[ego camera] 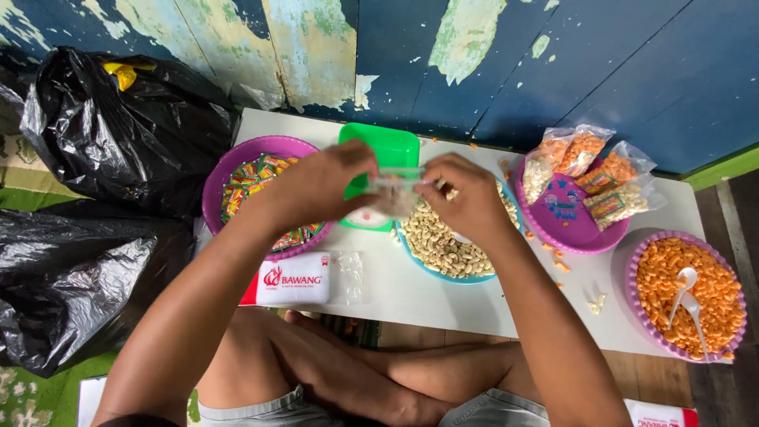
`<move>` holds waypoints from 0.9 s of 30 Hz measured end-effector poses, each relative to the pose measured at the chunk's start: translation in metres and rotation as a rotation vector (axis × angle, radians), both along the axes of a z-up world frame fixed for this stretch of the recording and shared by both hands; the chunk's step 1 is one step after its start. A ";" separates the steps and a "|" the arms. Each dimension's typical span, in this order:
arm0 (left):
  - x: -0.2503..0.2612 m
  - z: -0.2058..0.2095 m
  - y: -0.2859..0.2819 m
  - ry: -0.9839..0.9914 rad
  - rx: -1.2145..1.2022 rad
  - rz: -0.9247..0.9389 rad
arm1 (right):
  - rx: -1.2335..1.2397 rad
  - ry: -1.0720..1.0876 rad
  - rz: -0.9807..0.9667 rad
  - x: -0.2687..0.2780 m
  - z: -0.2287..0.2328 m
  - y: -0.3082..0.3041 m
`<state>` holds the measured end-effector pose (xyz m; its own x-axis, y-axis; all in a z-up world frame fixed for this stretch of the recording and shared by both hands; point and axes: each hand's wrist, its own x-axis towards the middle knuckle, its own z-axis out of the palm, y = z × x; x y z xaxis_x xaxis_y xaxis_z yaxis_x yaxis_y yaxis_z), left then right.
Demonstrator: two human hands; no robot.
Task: Manually scooping snacks from a large bowl into small individual plastic bags using a spoon.
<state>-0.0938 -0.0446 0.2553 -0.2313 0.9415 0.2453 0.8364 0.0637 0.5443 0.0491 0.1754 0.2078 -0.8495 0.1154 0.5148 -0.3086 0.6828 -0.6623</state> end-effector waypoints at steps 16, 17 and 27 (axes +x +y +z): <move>-0.084 -0.113 0.058 -0.129 -0.037 0.324 | 0.003 -0.270 -0.237 -0.094 -0.083 0.031; -0.086 -0.119 0.060 -0.109 -0.033 0.324 | 0.021 -0.276 -0.254 -0.096 -0.088 0.031; -0.037 -0.114 0.010 -0.049 0.404 0.497 | 0.231 0.123 -0.281 -0.021 -0.070 0.002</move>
<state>-0.1307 -0.0344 0.1412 -0.6366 0.5544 0.5361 0.7332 0.2193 0.6437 0.0281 0.1778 0.1376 -0.7316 0.2045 0.6503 -0.1554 0.8789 -0.4511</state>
